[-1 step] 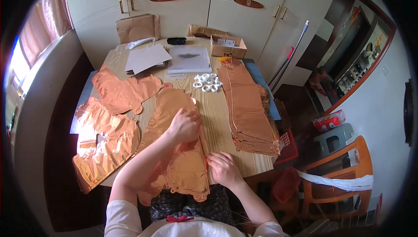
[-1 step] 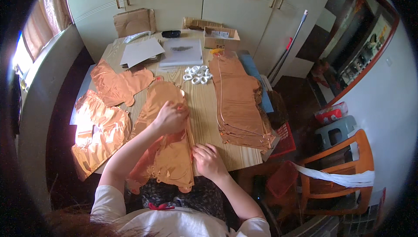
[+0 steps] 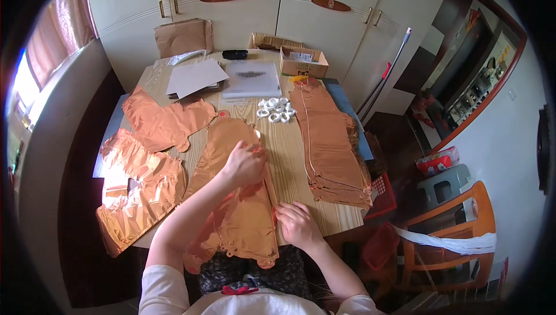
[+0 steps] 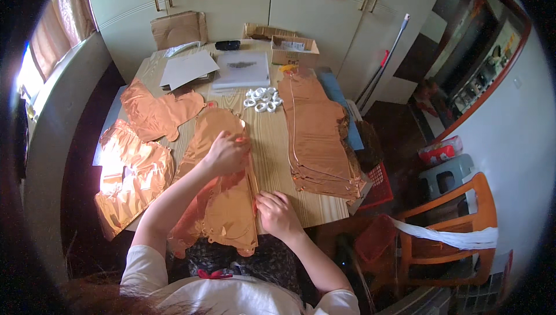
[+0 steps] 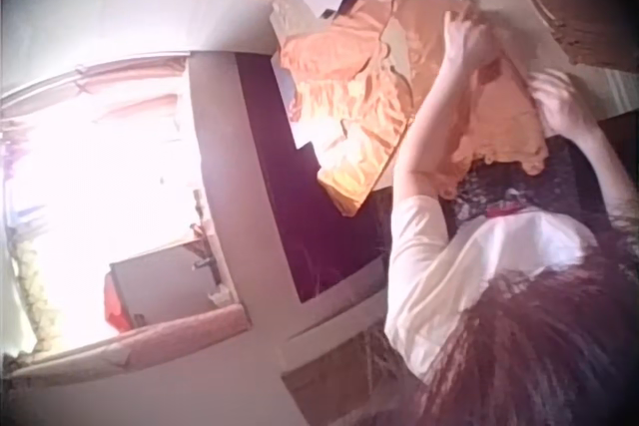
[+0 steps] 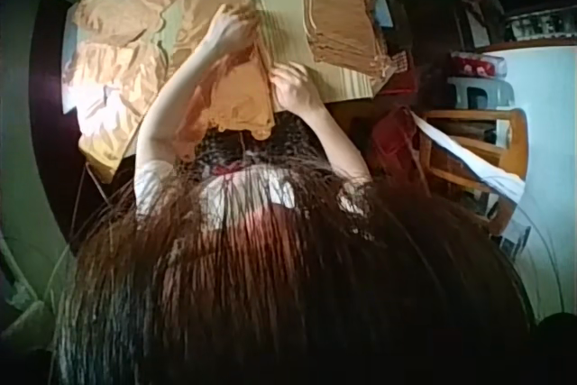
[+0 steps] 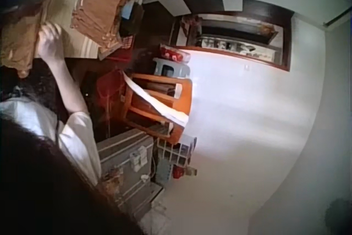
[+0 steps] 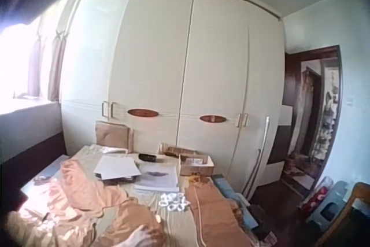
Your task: Folding and stacking rose-gold foil balloons for packaging.
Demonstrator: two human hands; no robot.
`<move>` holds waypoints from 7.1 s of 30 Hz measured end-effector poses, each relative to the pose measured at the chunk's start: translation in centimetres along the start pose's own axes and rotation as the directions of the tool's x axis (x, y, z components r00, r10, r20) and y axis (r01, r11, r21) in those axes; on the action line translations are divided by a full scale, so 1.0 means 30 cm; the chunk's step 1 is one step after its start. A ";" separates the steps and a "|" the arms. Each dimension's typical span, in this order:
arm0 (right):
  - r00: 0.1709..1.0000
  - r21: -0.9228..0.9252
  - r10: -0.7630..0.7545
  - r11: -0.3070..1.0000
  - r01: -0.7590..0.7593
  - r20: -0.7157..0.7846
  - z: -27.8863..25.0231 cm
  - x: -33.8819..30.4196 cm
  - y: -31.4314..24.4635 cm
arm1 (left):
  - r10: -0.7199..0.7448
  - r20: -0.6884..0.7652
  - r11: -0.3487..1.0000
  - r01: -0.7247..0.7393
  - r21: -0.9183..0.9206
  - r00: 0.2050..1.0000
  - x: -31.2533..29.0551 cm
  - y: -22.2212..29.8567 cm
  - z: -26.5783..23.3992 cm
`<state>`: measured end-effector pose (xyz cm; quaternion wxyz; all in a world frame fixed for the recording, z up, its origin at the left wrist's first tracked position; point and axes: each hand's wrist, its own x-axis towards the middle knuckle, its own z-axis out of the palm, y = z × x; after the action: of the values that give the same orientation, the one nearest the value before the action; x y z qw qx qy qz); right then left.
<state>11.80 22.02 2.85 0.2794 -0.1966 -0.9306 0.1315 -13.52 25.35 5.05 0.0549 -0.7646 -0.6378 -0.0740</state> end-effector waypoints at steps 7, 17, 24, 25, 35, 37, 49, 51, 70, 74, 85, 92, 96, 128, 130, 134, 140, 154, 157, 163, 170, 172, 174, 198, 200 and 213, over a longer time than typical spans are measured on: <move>1.000 0.008 -0.017 1.000 0.017 -0.008 -0.002 0.001 0.003 | -0.028 0.014 0.998 0.027 0.060 1.000 0.076 -0.081 -0.002; 0.981 -0.027 -0.173 0.984 0.176 0.085 -0.083 0.013 0.017 | -0.043 0.108 0.997 0.035 0.072 0.993 0.065 -0.070 -0.019; 0.976 -0.104 -0.208 0.971 0.214 0.066 -0.083 0.003 0.013 | -0.085 0.077 0.996 0.085 0.004 0.993 0.059 -0.066 -0.032; 0.975 -0.109 -0.213 0.970 0.219 0.062 -0.080 0.003 0.009 | -0.090 0.033 0.996 0.090 0.013 0.995 0.053 -0.072 -0.022; 0.985 -0.022 -0.170 0.985 0.170 -0.005 -0.072 -0.034 -0.003 | -0.098 0.096 0.995 0.099 -0.015 0.991 0.057 -0.071 -0.017; 0.987 0.010 -0.161 0.987 0.162 -0.026 -0.084 -0.034 -0.001 | -0.100 0.084 0.994 0.103 -0.033 0.991 0.060 -0.072 -0.017; 0.989 0.092 -0.014 0.996 0.000 0.150 0.035 0.192 0.191 | -0.200 -0.017 0.965 0.194 -0.178 0.980 -0.244 -0.149 -0.189; 0.986 0.015 -0.058 0.998 0.056 0.154 0.068 0.219 0.211 | -0.244 0.046 0.946 0.248 -0.209 0.969 -0.386 -0.165 -0.182; 0.988 -0.045 -0.113 0.992 0.119 0.106 0.136 0.285 0.230 | -0.026 0.082 0.968 0.045 -0.247 0.996 -0.491 -0.109 -0.115; 0.988 -0.064 -0.096 0.992 0.105 0.124 0.133 0.284 0.229 | -0.045 0.074 0.966 0.062 -0.251 0.996 -0.475 -0.084 -0.136; 0.977 -0.084 0.001 0.996 0.017 0.211 0.118 0.286 0.187 | -0.117 0.097 0.959 0.138 -0.247 0.988 -0.553 -0.041 -0.141; 0.967 -0.109 0.045 0.994 -0.019 0.249 0.121 0.282 0.161 | -0.111 0.120 0.932 0.145 -0.331 0.987 -0.653 0.013 -0.163; 0.982 -0.079 0.018 0.997 -0.003 0.186 0.133 0.275 0.178 | -0.106 0.076 0.926 0.126 -0.355 0.991 -0.655 0.013 -0.155; 0.901 -0.164 -0.428 0.896 0.412 -0.076 -0.048 -0.242 -0.064 | -0.139 0.109 0.970 0.158 -0.185 0.984 -0.498 -0.048 -0.072; 0.905 -0.149 -0.417 0.904 0.401 -0.090 -0.048 -0.243 -0.071 | -0.140 0.108 0.972 0.157 -0.176 0.984 -0.496 -0.048 -0.071; 0.906 -0.076 -0.419 0.907 0.414 -0.065 -0.052 -0.251 -0.058 | -0.136 0.104 0.976 0.152 -0.156 0.985 -0.498 -0.046 -0.066; 0.972 0.218 -0.235 0.948 0.232 -0.015 -0.143 -0.080 0.028 | -0.128 0.113 0.979 0.143 -0.147 0.985 -0.509 -0.054 -0.066; 0.900 -0.159 -0.076 0.974 0.158 0.430 0.067 0.211 0.180 | -0.120 0.096 0.977 0.134 -0.166 0.988 -0.489 -0.058 -0.085; 0.895 -0.168 -0.065 0.974 0.153 0.442 0.072 0.223 0.161 | -0.122 0.100 0.976 0.138 -0.171 0.987 -0.487 -0.058 -0.082; 0.909 -0.149 -0.069 0.979 0.142 0.411 0.087 0.228 0.147 | -0.120 0.088 0.976 0.134 -0.173 0.989 -0.488 -0.058 -0.073; 0.916 -0.158 -0.084 0.975 0.157 0.392 0.085 0.227 0.141 | -0.126 0.085 0.976 0.139 -0.167 0.988 -0.486 -0.053 -0.082; 0.915 -0.152 -0.086 0.976 0.157 0.393 0.085 0.229 0.142 | -0.145 0.080 0.976 0.156 -0.152 0.986 -0.477 -0.053 -0.095; 0.916 -0.155 -0.092 0.974 0.163 0.390 0.087 0.231 0.142 | -0.135 0.036 0.979 0.139 -0.151 0.990 -0.458 -0.053 -0.097; 0.879 -0.210 -0.030 0.967 0.146 0.476 0.081 0.250 0.130 | -0.254 0.088 0.958 0.264 -0.117 0.963 -0.028 -0.144 -0.006; 0.866 -0.228 0.003 0.965 0.128 0.500 0.062 0.249 0.129 | -0.242 -0.053 0.962 0.233 -0.140 0.969 -0.163 -0.119 -0.084; 0.900 -0.116 -0.058 0.986 0.119 0.432 0.069 0.254 0.135 | -0.814 0.374 -0.200 0.389 -0.899 0.445 -1.152 0.293 -0.091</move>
<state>5.96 28.68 3.31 0.0602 -0.1397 -0.9840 0.0932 -11.07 -10.15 1.49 -0.3448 -0.1672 -0.7121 -0.5883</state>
